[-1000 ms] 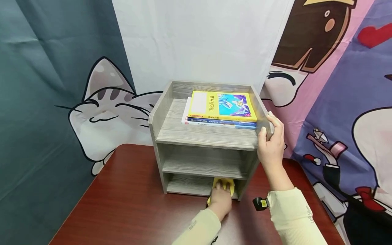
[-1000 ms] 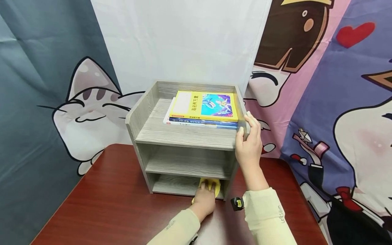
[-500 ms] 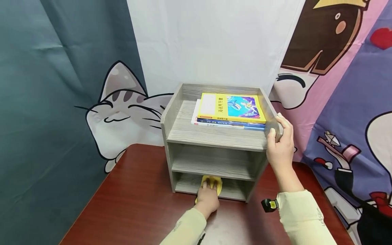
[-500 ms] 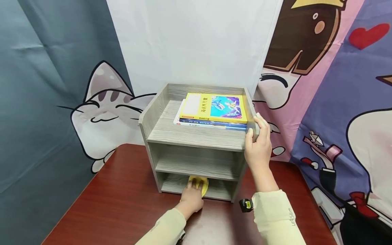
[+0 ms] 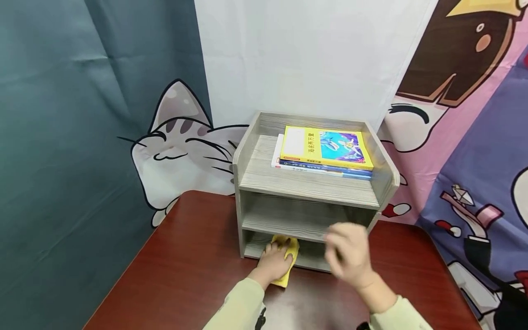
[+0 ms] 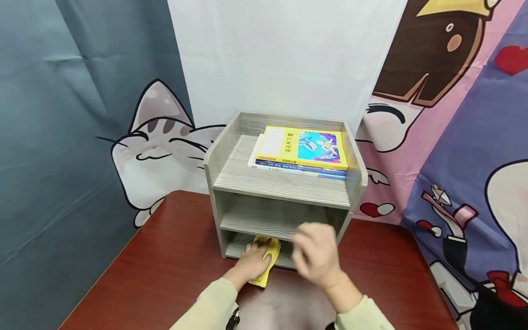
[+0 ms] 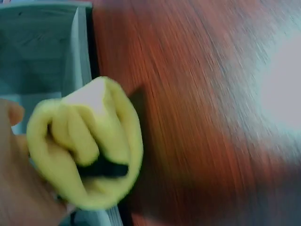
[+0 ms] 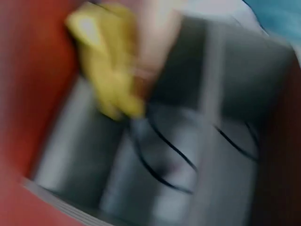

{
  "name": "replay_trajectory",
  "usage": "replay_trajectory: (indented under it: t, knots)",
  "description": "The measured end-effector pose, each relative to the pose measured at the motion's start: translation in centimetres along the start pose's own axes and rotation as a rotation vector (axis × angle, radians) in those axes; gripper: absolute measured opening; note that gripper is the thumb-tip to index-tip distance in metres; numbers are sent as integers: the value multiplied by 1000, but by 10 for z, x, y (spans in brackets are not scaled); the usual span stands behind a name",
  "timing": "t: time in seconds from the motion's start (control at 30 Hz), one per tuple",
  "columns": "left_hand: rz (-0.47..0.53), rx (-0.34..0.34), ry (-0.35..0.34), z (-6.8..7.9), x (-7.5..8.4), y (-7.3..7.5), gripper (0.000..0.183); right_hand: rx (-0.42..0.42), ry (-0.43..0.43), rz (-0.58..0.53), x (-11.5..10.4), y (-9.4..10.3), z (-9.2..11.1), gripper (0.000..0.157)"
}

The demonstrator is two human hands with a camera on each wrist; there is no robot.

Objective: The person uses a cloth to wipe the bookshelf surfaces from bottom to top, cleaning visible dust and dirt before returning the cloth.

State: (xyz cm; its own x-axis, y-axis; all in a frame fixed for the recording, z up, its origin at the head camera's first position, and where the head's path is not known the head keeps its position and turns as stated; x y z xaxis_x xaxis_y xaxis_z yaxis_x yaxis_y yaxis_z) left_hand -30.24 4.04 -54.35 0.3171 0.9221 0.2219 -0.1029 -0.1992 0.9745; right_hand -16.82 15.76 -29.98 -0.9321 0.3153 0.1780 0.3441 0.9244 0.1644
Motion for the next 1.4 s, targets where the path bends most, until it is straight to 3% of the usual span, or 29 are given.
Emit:
replay_trajectory:
  t: [0.03,0.1,0.17,0.23,0.27,0.37,0.43,0.5,0.67,0.73,0.8,0.93,1.03,1.2,1.4]
  knots:
    - [53,-7,-9,0,-3,1,50,-109,-7,-50,-4,-14,14,16]
    - [193,-28,-16,0,-10,1,49,-320,-114,-94,-2,-41,48,15]
    - [330,-51,-12,1,-17,2,49,-478,-321,-59,10,-64,88,13]
    - [408,-28,-25,5,-23,7,48,-611,-572,-1,27,-84,128,15]
    - [416,-12,-37,8,-25,11,49,-658,-699,25,36,-92,146,18]
    - [314,69,-80,23,-33,31,45,-724,-1038,66,55,-110,188,31]
    - [248,78,-90,35,-42,48,38,-730,-1186,87,64,-119,204,40]
    - [203,39,-82,45,-56,66,26,-738,-1276,125,70,-124,214,45]
    - [99,-24,77,52,-114,117,9,-761,-1362,249,78,-134,225,52]
    - [113,-2,143,48,-133,138,15,-748,-1393,295,77,-138,228,56]
    - [203,3,178,41,-143,151,33,-740,-1433,338,76,-141,231,63]
    - [361,-49,142,26,-139,156,75,-755,-1509,386,74,-148,237,70]
    - [406,-102,83,14,-130,154,90,-764,-1517,395,74,-154,240,68]
    - [432,-128,19,-1,-114,158,75,-750,-1463,412,71,-169,243,76]
    - [299,-143,16,-8,-105,160,49,-746,-1413,347,67,-201,241,78]
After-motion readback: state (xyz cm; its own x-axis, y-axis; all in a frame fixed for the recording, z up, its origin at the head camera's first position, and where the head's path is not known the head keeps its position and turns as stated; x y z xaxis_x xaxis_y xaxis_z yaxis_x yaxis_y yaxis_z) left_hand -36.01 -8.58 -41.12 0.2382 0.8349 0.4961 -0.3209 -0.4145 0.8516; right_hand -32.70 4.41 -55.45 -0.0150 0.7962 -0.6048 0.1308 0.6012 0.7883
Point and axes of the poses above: each hand's wrist, its own z-axis away from the middle knuckle, its own y-axis out of the back of the hand, x = y × z, the point moved 9 cm from there along -z, towards the middle knuckle, and after that the axes turned 15 degrees about -z, right-handed, at the moved point
